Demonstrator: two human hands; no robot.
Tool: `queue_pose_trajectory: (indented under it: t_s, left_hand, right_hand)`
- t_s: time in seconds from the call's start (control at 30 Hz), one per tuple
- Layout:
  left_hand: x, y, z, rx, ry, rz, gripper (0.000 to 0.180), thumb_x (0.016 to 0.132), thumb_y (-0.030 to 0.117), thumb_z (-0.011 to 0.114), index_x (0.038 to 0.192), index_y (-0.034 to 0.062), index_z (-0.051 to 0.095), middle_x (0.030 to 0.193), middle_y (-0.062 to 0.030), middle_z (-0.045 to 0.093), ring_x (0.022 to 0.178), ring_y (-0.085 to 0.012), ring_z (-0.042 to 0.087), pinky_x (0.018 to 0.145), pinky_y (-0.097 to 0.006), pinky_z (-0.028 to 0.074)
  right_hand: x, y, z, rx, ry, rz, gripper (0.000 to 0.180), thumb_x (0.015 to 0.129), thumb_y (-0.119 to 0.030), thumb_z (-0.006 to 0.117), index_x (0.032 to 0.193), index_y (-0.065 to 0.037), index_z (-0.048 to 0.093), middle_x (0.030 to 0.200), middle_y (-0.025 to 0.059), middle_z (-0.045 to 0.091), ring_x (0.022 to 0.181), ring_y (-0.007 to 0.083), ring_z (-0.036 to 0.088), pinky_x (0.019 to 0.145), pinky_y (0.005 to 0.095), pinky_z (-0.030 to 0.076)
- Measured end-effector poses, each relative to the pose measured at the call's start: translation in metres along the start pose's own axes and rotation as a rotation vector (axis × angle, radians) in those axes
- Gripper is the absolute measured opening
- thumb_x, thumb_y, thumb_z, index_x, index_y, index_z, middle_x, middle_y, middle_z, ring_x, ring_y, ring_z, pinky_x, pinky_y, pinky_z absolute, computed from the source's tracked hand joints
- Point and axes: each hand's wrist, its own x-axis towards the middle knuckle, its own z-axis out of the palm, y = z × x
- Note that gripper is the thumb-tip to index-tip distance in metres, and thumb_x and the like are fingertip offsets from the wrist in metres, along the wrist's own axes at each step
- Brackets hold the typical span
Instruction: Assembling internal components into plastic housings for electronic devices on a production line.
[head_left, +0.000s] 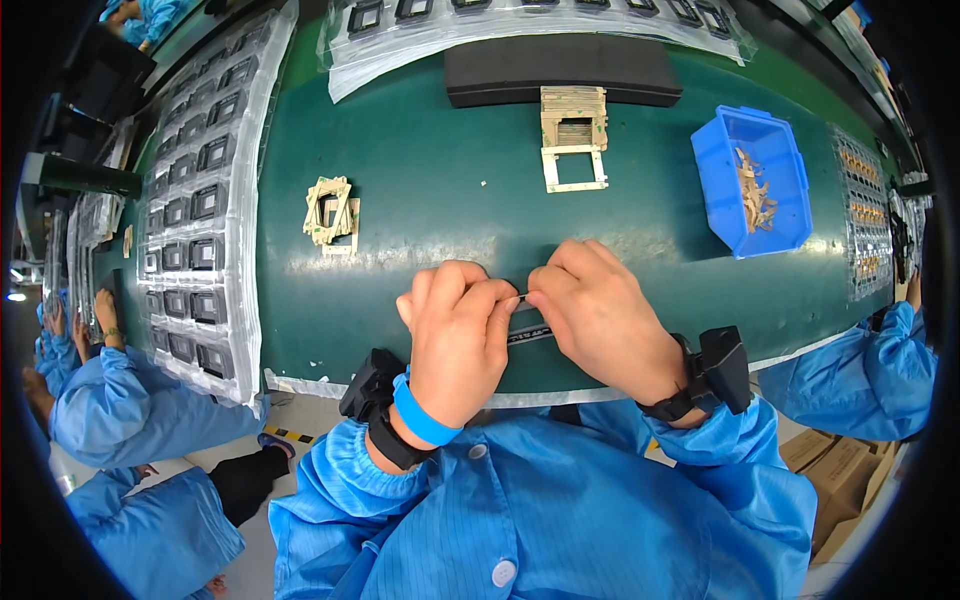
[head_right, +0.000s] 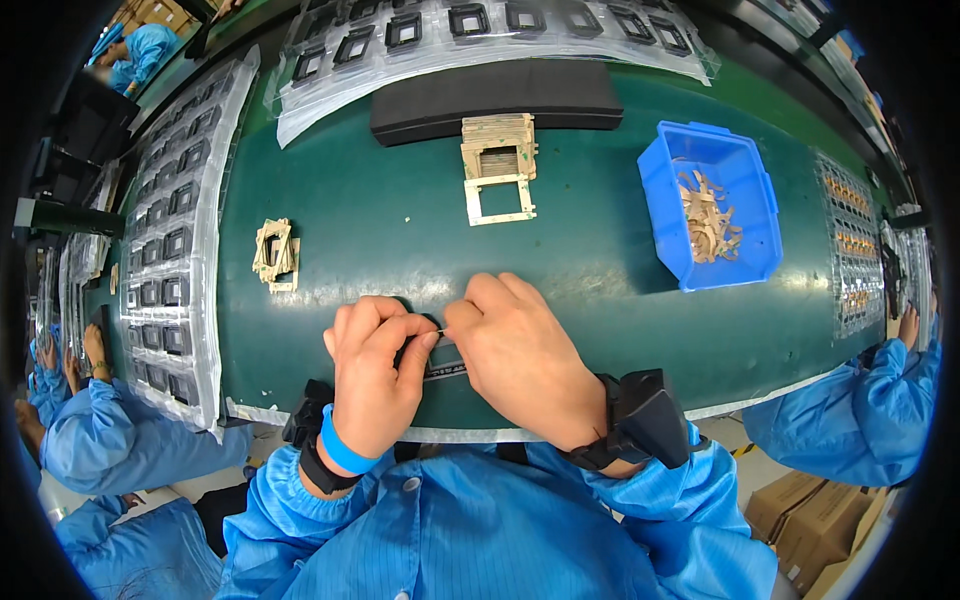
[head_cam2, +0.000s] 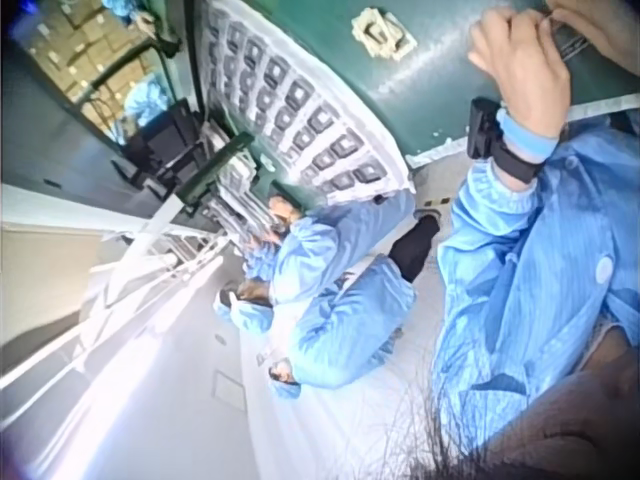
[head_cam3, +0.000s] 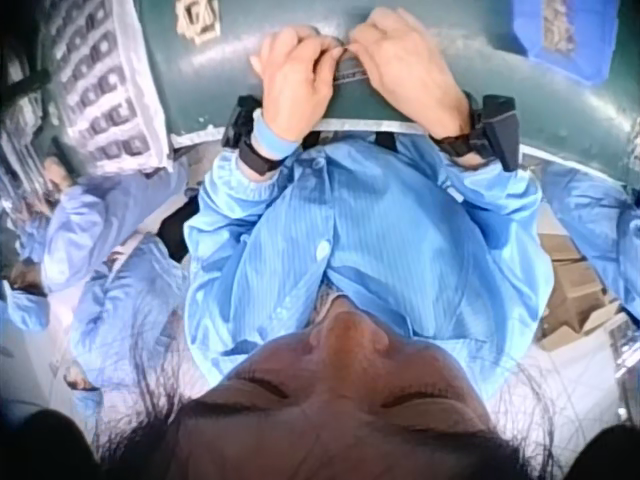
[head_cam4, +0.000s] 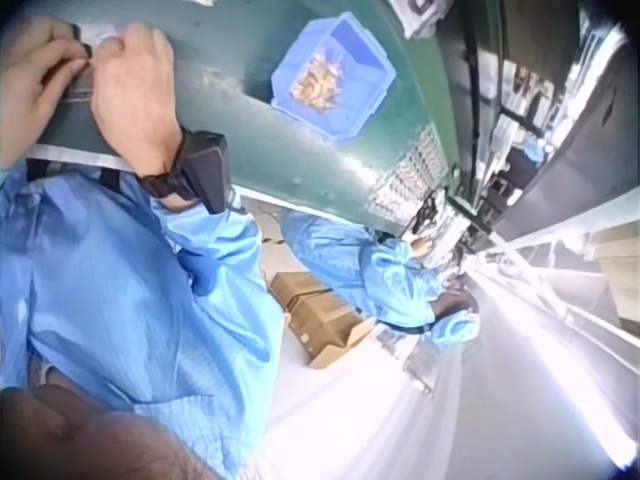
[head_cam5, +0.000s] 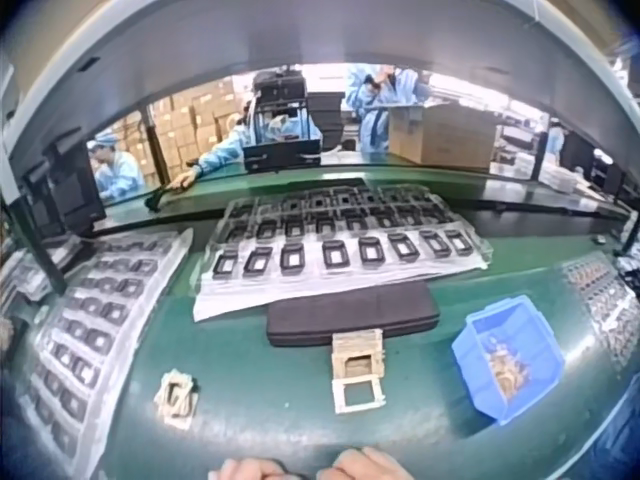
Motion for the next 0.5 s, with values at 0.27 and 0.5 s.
queue_pose_trajectory:
  t_s: [0.27,0.5]
  left_hand:
    - [-0.011,0.001,-0.007,0.029,0.065,-0.040,0.020,0.079,0.014,0.073,0.092,0.0064,0.060,0.088,-0.0065,0.054,0.087,-0.0253,0.051,0.078,-0.037,0.033]
    - [-0.008,0.006,0.003,0.063,0.041,0.039,0.013,0.079,0.007,0.069,0.092,0.0079,0.067,0.090,-0.0056,0.058,0.085,-0.0228,0.053,0.076,-0.036,0.032]
  right_hand:
    - [-0.012,-0.013,-0.007,0.108,0.024,0.320,0.022,0.080,-0.004,0.063,0.101,-0.001,0.055,0.071,0.0143,0.058,0.066,0.0341,0.060,0.059,0.0450,0.048]
    - [-0.024,-0.018,-0.012,0.284,-0.002,0.457,0.038,0.084,-0.006,0.062,0.120,-0.003,0.052,0.075,0.0171,0.064,0.066,0.0351,0.064,0.057,0.0443,0.049]
